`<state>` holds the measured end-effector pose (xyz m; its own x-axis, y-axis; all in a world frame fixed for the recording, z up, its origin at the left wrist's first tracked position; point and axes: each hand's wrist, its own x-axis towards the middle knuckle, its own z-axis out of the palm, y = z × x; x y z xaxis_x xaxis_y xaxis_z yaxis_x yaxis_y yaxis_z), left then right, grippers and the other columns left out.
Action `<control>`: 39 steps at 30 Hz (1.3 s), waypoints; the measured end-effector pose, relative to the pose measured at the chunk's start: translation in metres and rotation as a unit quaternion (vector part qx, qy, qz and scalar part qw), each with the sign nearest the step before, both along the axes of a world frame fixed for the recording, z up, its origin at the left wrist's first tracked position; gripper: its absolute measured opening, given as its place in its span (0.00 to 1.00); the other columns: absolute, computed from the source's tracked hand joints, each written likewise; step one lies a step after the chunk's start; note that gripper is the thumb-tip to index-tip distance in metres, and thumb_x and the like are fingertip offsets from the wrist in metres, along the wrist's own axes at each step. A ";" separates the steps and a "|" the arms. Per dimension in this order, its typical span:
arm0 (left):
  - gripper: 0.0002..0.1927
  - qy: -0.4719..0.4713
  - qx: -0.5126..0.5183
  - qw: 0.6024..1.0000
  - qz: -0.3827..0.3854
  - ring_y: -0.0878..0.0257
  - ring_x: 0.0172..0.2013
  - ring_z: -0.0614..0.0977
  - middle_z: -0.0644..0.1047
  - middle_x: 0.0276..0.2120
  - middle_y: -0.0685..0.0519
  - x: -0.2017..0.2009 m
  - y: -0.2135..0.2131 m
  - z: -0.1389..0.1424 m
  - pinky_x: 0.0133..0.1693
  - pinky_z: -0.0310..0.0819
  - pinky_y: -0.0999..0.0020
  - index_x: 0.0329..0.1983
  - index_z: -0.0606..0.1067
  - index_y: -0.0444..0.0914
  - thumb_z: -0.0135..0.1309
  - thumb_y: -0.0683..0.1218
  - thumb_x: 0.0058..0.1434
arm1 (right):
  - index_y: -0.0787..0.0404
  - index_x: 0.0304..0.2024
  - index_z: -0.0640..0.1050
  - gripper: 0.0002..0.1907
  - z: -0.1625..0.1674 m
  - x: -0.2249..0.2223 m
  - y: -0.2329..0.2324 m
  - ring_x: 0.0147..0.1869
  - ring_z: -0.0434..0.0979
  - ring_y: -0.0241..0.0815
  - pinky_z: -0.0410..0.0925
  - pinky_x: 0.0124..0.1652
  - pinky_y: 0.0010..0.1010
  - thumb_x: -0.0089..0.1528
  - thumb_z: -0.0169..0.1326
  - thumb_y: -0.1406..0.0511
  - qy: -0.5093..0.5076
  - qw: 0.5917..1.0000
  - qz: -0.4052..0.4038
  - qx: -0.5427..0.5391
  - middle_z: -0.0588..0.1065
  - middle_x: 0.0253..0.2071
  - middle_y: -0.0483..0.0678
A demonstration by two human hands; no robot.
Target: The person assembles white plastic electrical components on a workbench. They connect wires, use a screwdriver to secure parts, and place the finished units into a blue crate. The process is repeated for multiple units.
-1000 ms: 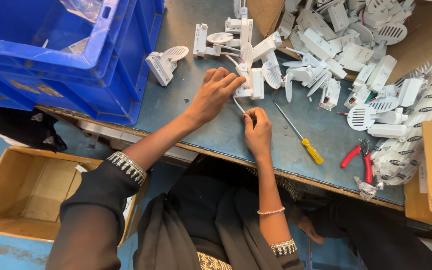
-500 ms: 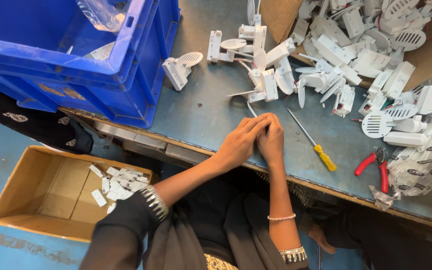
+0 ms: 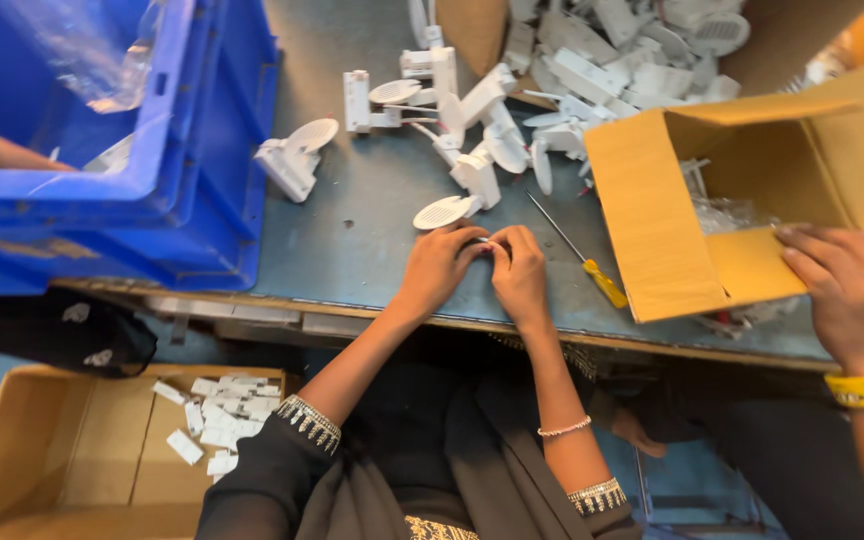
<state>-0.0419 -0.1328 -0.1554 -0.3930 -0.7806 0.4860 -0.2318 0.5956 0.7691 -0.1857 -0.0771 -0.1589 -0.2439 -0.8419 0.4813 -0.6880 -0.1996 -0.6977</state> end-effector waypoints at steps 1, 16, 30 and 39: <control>0.10 0.001 0.029 1.000 -0.006 0.49 0.38 0.83 0.82 0.37 0.47 0.001 0.002 0.002 0.41 0.75 0.58 0.43 0.82 0.36 0.61 0.43 0.59 | 0.67 0.38 0.76 0.01 0.000 0.000 0.001 0.41 0.77 0.55 0.69 0.41 0.40 0.63 0.53 0.74 -0.006 1.000 0.004 -0.006 0.75 0.38 0.56; 0.08 -0.011 0.071 0.997 -0.030 0.47 0.38 0.83 0.82 0.37 0.45 0.004 0.001 0.012 0.42 0.75 0.59 0.43 0.80 0.34 0.54 0.39 0.63 | 0.66 0.38 0.76 0.03 0.002 0.004 0.004 0.41 0.76 0.50 0.69 0.41 0.36 0.62 0.57 0.72 -0.049 0.999 0.010 0.001 0.75 0.37 0.52; 0.07 -0.037 0.069 0.997 -0.023 0.50 0.36 0.82 0.82 0.38 0.48 0.008 0.003 0.021 0.41 0.74 0.60 0.41 0.81 0.36 0.57 0.39 0.60 | 0.57 0.55 0.76 0.14 0.187 0.000 0.114 0.64 0.66 0.52 0.60 0.65 0.41 0.68 0.63 0.68 0.216 0.943 -0.222 -0.125 0.72 0.57 0.51; 0.05 -0.027 0.060 0.998 -0.018 0.49 0.38 0.84 0.83 0.36 0.48 0.015 -0.002 0.009 0.41 0.75 0.59 0.39 0.81 0.38 0.56 0.40 0.61 | 0.68 0.64 0.71 0.37 0.194 0.006 0.068 0.54 0.73 0.55 0.62 0.54 0.46 0.63 0.65 0.50 0.389 0.901 -0.177 0.075 0.78 0.45 0.55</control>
<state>-0.0267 -0.1353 -0.1465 -0.4456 -0.8161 0.3680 -0.2544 0.5095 0.8220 -0.1792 -0.0088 0.0355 -0.1486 -0.8477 0.5093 -0.9824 0.1855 0.0221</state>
